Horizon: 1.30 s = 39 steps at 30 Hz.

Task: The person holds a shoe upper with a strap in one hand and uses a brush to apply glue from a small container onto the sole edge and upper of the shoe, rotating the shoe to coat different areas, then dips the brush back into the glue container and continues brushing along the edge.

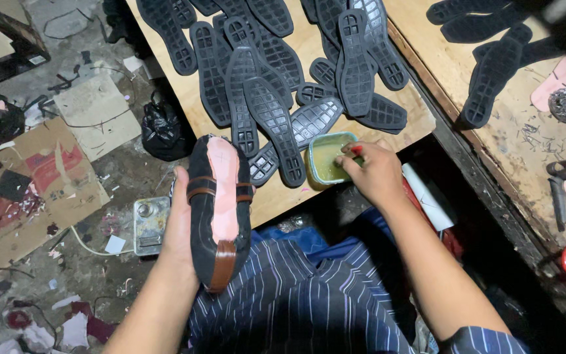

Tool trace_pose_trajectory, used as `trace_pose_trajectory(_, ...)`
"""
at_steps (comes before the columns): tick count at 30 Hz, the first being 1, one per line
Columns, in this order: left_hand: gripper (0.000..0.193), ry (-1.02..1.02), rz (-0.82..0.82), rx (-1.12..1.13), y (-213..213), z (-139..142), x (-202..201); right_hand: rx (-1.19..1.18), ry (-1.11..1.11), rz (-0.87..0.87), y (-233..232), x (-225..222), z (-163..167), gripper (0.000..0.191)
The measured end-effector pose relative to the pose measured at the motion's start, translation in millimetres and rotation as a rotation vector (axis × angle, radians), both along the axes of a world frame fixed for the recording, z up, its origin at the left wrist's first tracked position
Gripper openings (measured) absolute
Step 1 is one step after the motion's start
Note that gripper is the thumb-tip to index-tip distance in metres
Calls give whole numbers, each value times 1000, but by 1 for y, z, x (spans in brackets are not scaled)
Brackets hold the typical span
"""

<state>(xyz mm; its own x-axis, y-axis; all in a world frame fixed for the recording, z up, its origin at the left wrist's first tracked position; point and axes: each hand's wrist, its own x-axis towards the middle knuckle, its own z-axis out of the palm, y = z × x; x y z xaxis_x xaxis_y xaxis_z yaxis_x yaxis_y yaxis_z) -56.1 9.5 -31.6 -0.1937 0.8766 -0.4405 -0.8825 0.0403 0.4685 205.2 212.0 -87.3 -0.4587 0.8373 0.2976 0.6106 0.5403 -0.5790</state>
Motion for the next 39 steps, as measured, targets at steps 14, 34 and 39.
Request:
trace_pose_trajectory(14,79,44,-222,122,6,-5,-11,-429,460,-241,-36,53,19,22)
trace_pose_trajectory(34,81,616,-509,340,26,45,18,-110,1105,129,-101,4,104,22)
trace_pose_trajectory(39,82,588,-487,322,24,49,16,-56,912,244,-113,12,104,19)
